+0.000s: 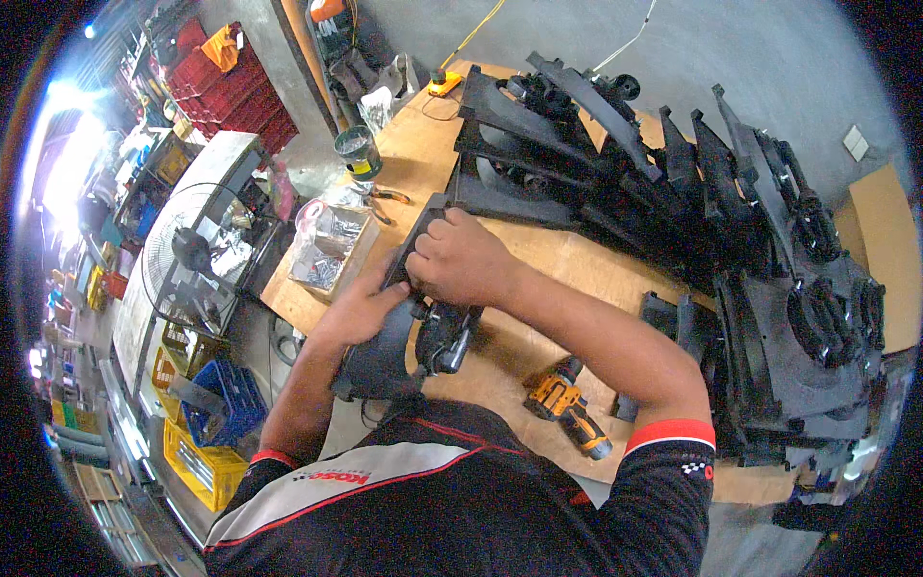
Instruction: The person assembles a black plastic fan housing by placing a fan blade into the housing, inserting screws, and tightening them with a cordless drill. The person then uses a wrench to tighten additional fasteners on the side of the housing before setting the completed unit aside.
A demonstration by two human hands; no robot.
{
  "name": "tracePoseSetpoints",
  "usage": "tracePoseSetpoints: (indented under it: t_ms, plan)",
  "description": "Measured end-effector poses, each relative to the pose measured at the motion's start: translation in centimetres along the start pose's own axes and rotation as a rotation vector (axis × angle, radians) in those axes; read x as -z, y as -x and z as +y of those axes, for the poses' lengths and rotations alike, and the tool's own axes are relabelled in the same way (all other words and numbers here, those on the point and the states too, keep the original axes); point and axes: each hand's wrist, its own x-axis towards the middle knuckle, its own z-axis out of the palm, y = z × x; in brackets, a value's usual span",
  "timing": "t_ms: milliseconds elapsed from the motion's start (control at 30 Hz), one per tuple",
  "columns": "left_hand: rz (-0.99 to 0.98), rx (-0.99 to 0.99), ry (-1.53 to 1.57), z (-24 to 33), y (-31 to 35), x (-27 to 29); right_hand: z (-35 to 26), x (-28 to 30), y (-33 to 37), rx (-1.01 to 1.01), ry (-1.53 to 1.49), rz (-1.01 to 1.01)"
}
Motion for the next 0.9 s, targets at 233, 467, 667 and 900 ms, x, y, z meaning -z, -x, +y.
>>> tracePoseSetpoints:
  t_ms: [233,467,667,900]
  plan:
    - [-0.046,-0.085,-0.224,-3.3,-3.3,2.0,-1.3,-0.2,-2.2,-0.202,0.164,-0.340]
    - [0.017,-0.066,-0.311,0.0,-2.2,0.1,-0.4,0.6,-2.7,-0.267,0.043,-0.428]
    - [-0.011,-0.024,-0.269,0.9,-1.9,-0.3,-0.6,-0.7,-4.0,-0.716,0.088,-0.164]
    - [0.006,-0.064,-0.406,0.4,-2.0,-1.0,1.7,-0.3,-5.6,-1.025,-0.135,-0.397]
